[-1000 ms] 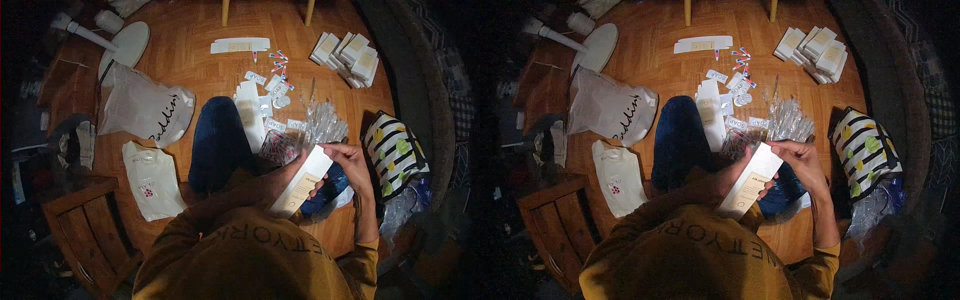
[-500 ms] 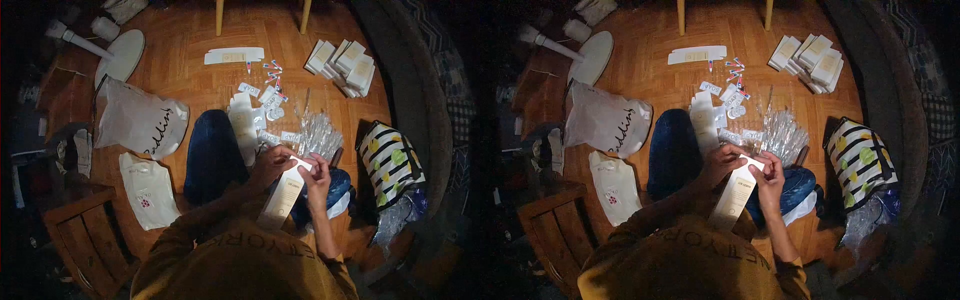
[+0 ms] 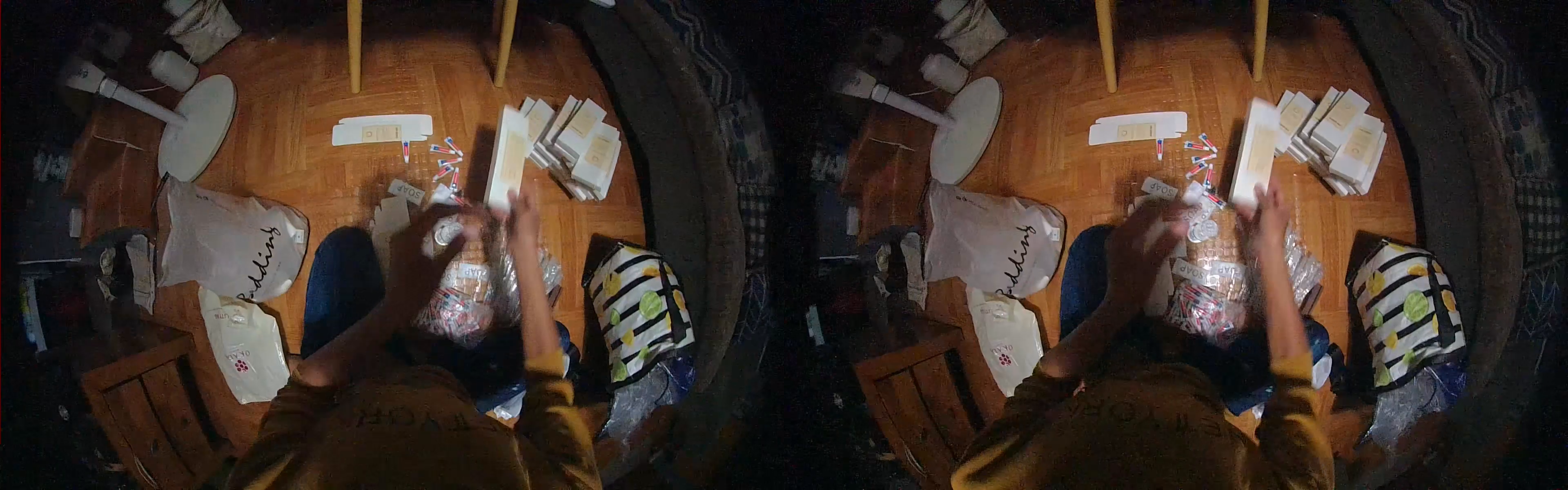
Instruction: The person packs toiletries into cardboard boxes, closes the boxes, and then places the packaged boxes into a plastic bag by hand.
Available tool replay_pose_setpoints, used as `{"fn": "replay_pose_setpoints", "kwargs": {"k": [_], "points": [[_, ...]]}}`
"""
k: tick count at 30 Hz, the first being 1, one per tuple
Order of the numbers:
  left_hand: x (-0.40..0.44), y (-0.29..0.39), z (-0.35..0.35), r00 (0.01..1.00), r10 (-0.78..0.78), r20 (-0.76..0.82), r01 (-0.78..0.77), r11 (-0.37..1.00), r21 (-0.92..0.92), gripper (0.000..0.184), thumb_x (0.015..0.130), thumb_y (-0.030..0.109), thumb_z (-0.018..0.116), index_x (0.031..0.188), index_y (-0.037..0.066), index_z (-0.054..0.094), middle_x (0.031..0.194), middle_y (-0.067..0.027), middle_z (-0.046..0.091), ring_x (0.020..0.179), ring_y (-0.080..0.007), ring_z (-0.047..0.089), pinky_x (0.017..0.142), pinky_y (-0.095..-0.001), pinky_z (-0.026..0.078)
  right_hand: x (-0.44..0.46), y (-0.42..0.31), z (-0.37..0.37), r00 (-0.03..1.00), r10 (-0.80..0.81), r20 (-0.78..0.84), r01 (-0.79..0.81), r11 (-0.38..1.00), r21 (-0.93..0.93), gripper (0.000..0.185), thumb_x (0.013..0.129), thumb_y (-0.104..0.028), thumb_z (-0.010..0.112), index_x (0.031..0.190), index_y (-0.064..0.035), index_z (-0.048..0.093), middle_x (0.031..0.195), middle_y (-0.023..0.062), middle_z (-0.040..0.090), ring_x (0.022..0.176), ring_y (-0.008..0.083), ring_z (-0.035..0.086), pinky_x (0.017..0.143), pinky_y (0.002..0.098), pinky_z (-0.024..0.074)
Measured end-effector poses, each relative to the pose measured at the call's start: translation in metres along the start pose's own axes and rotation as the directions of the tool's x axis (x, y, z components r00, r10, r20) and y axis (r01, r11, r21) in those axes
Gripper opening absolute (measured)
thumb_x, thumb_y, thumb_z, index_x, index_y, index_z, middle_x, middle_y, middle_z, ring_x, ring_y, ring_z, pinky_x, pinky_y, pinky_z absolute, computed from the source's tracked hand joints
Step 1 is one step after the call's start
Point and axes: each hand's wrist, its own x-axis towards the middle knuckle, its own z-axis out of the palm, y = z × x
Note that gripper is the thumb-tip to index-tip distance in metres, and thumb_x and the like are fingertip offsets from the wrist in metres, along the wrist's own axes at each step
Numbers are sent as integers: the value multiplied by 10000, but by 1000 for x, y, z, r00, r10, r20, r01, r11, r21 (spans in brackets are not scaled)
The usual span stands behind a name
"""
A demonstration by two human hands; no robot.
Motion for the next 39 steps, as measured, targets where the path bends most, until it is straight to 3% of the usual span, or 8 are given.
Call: {"fn": "replay_pose_setpoints", "kwargs": {"k": [11,13,15,19,27,31,34,39], "points": [[-40,8,-31,781,200,591,-132,979,-158,220,800,153,589,1012,91,585,966,-81,606,916,-262,586,799,-366,470,179,59,-60,813,86,-575,-111,994,-10,69,855,-65,489,844,-26,545,784,93,592,614,174,535,470,294,415],[-41,7,-28,768,241,593,-140,967,-212,218,809,160,578,1016,93,582,965,-80,608,914,-257,588,797,-365,473,103,90,-14,954,36,-297,42,966,254,165,828,-146,536,715,-26,541,700,81,583,576,188,511,500,320,410],[-43,9,-24,748,290,596,-153,950,-270,216,817,166,566,1021,96,580,964,-78,610,912,-252,590,796,-365,476,17,83,37,842,-533,-85,465,795,-389,188,821,-197,553,786,-13,541,683,77,566,577,226,506,564,353,430],[-54,23,-12,693,474,543,-239,862,-448,214,835,179,543,1031,100,576,963,-75,613,909,-242,594,792,-365,482,-100,165,77,966,-153,207,257,522,-813,486,697,-235,689,1071,0,487,997,165,506,913,311,508,809,395,420],[-73,44,-2,539,727,425,-302,638,-709,216,869,204,496,1049,109,567,961,-69,621,903,-221,602,785,-364,493,-131,168,97,948,-277,159,246,315,-917,621,612,-176,739,1105,7,409,1048,183,434,992,362,439,847,441,390],[-87,-3,-16,807,526,269,-416,829,-373,201,880,200,506,1020,82,588,911,-70,641,832,-193,625,759,-322,498,-136,168,99,965,-256,-57,23,297,-955,675,454,-130,827,1001,-14,448,992,173,469,956,351,462,766,430,415],[-97,-30,-43,931,53,362,-40,998,-45,164,860,157,542,972,62,617,888,-70,652,811,-156,623,736,-281,487,-129,192,86,933,-358,47,154,277,-948,531,549,-187,779,941,-34,454,920,127,493,910,327,489,710,419,433],[-100,-70,-49,992,-110,59,119,976,-183,184,837,166,579,975,54,627,907,-61,640,813,-140,605,733,-266,468,-96,246,59,955,-158,-253,-170,407,-897,546,580,-163,756,1027,-50,463,1011,130,466,995,319,455,777,421,414]]}}
